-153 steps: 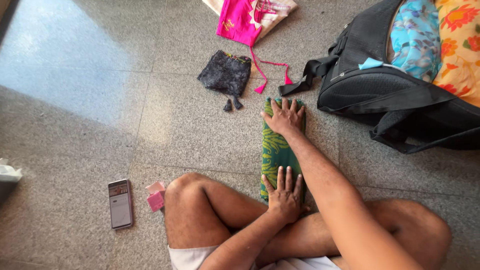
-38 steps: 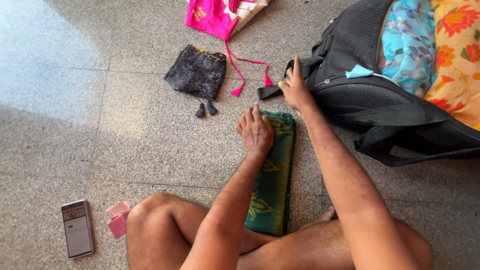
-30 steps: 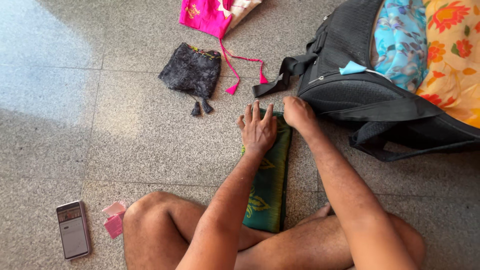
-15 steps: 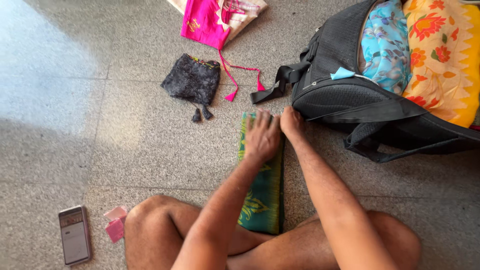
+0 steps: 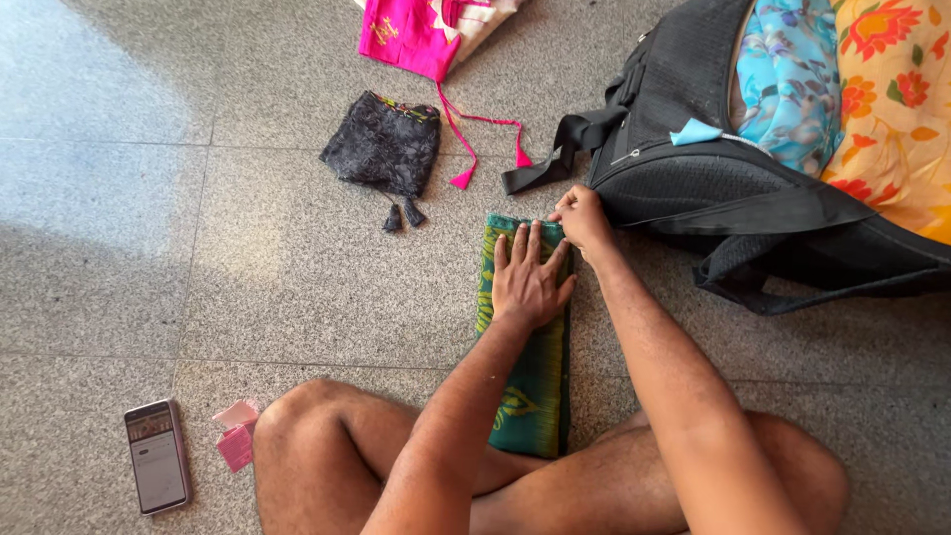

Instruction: The person folds several clothes by hand and places them inside a black travel bag on the floor.

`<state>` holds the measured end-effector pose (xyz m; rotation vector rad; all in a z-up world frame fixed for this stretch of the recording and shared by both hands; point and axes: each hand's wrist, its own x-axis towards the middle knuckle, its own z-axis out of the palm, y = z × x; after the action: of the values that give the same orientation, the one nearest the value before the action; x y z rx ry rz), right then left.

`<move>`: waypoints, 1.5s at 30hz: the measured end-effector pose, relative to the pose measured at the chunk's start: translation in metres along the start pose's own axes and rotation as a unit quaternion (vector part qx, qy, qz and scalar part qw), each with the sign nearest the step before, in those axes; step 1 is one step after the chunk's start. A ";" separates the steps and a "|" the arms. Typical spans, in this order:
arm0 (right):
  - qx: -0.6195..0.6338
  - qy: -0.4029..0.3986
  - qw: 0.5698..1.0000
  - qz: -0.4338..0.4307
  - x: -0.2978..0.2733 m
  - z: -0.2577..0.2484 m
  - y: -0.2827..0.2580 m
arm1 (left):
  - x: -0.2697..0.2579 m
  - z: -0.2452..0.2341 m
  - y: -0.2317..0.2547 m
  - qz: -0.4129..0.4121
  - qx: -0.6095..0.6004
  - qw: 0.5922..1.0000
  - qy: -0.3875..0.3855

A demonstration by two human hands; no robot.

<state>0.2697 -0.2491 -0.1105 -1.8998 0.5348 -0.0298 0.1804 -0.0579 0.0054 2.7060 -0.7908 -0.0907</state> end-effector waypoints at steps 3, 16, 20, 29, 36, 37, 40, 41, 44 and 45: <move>-0.105 0.018 0.994 -0.020 -0.018 -0.005 -0.018 | -0.001 0.003 -0.001 0.015 0.008 0.999 0.032; -0.339 0.094 0.931 -0.093 -0.036 0.000 -0.015 | -0.006 0.008 -0.002 0.011 -0.006 0.999 0.046; -0.201 0.028 0.978 -0.044 -0.019 0.000 0.002 | -0.007 0.010 -0.002 0.019 -0.004 0.998 0.062; 0.130 -0.033 0.990 -0.040 -0.022 -0.005 -0.010 | -0.006 0.004 -0.001 0.016 -0.006 0.999 0.051; 0.027 -0.122 0.992 0.004 -0.034 -0.038 -0.052 | -0.001 0.004 -0.001 0.004 0.004 1.000 0.014; 0.014 -0.138 0.990 0.006 -0.033 -0.043 -0.053 | -0.002 0.006 -0.001 0.002 -0.002 1.000 0.017; 0.007 -0.172 0.985 -0.006 -0.029 -0.050 -0.050 | 0.000 0.009 -0.003 -0.006 -0.016 1.000 0.025; -0.008 -0.162 0.987 -0.009 -0.029 -0.051 -0.048 | 0.000 0.010 -0.003 -0.008 -0.019 0.999 0.025; -0.039 -0.127 0.991 -0.006 -0.031 -0.050 -0.051 | 0.000 0.008 -0.002 -0.013 -0.016 1.000 0.005; -0.039 -0.113 0.993 0.002 -0.033 -0.049 -0.055 | 0.000 0.006 -0.002 -0.016 -0.013 1.000 -0.004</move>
<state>0.2461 -0.2643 -0.0347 -1.9481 0.3901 0.2098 0.1807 -0.0584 -0.0009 2.6949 -0.7440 -0.1179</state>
